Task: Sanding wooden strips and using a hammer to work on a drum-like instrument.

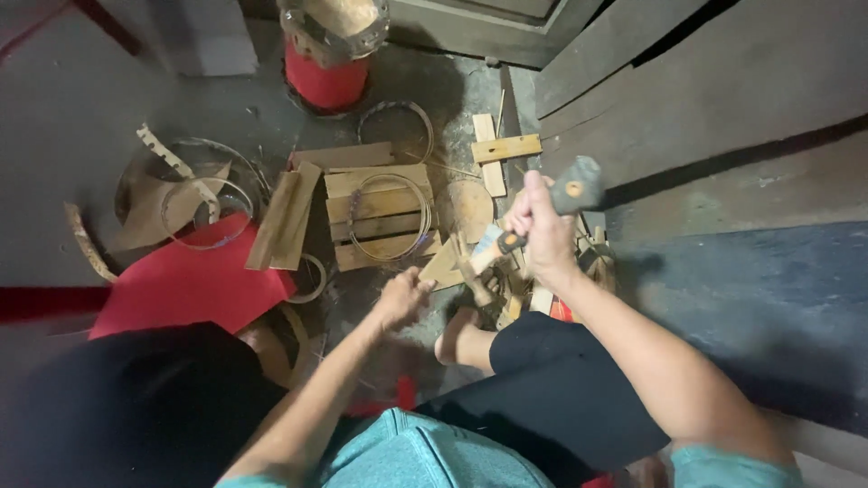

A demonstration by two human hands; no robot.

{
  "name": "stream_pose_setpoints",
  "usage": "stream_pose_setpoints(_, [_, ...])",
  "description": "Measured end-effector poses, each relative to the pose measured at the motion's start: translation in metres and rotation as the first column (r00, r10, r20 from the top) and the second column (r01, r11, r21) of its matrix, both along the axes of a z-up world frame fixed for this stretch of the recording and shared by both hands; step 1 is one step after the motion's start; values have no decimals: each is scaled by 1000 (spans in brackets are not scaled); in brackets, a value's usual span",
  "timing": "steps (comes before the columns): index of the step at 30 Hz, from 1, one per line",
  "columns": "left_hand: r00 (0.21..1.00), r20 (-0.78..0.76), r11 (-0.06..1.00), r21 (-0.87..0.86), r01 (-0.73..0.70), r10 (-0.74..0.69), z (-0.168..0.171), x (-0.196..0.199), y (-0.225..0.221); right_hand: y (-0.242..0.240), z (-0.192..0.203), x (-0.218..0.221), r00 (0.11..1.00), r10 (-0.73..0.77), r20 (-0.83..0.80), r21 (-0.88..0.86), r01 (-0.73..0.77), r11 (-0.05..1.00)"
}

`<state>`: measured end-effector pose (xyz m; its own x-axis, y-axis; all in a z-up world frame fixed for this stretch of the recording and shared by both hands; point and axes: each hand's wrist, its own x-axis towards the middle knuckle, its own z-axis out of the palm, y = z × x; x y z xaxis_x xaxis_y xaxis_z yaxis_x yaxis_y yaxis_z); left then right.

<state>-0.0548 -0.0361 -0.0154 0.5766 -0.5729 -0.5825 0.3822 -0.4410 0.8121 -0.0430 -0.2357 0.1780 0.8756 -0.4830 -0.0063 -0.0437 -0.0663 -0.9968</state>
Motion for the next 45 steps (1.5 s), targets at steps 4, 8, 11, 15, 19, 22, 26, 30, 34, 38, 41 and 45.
stream_pose_setpoints(4, [996, 23, 995, 54, 85, -86, -38, 29, 7, 11, -39, 16, 992, -114, -56, 14, 115, 993])
stream_pose_setpoints(8, [991, 77, 993, 55, 101, -105, -52, 42, 15, 14, -70, 26, 967, -246, -65, 108, 252, 962])
stream_pose_setpoints(11, [985, 105, 986, 112, 124, -136, 58, 69, 32, 9, -87, 31, 951, -298, -84, 148, 308, 940])
stream_pose_setpoints(15, [935, 213, 888, 425, 173, -284, 30, 81, 30, 10, -87, 37, 921, -381, -81, 161, 389, 907])
stream_pose_setpoints(19, [982, 138, 957, 276, 84, -126, -174, 85, -8, 13, -90, 42, 908, -412, -80, 157, 420, 894])
stream_pose_setpoints(22, [789, 338, 750, 624, 221, -514, -25, 77, 5, 19, -87, 42, 887, -456, -69, 152, 461, 874])
stream_pose_setpoints(26, [514, 675, 778, 627, -22, -530, -110, 69, -12, 28, -96, 32, 880, -474, -25, 151, 472, 869])
stream_pose_setpoints(30, [349, 757, 810, 586, 11, -552, -156, 77, -44, 36, -113, 17, 886, -463, -24, 159, 461, 873])
stream_pose_setpoints(34, [325, 851, 902, 431, 19, -413, -134, 90, -56, 46, -102, 12, 903, -430, 13, 99, 427, 899])
stream_pose_setpoints(38, [268, 830, 868, 493, 60, -490, -109, 92, -53, 49, -102, 10, 908, -412, 68, 169, 397, 902])
stream_pose_setpoints(41, [284, 819, 863, 500, 76, -499, -94, 93, -54, 50, -100, 5, 928, -369, 53, 145, 359, 922])
stream_pose_setpoints(45, [313, 608, 676, 709, 199, -730, -106, 93, -63, 50, -100, -10, 962, -272, 8, 105, 270, 957])
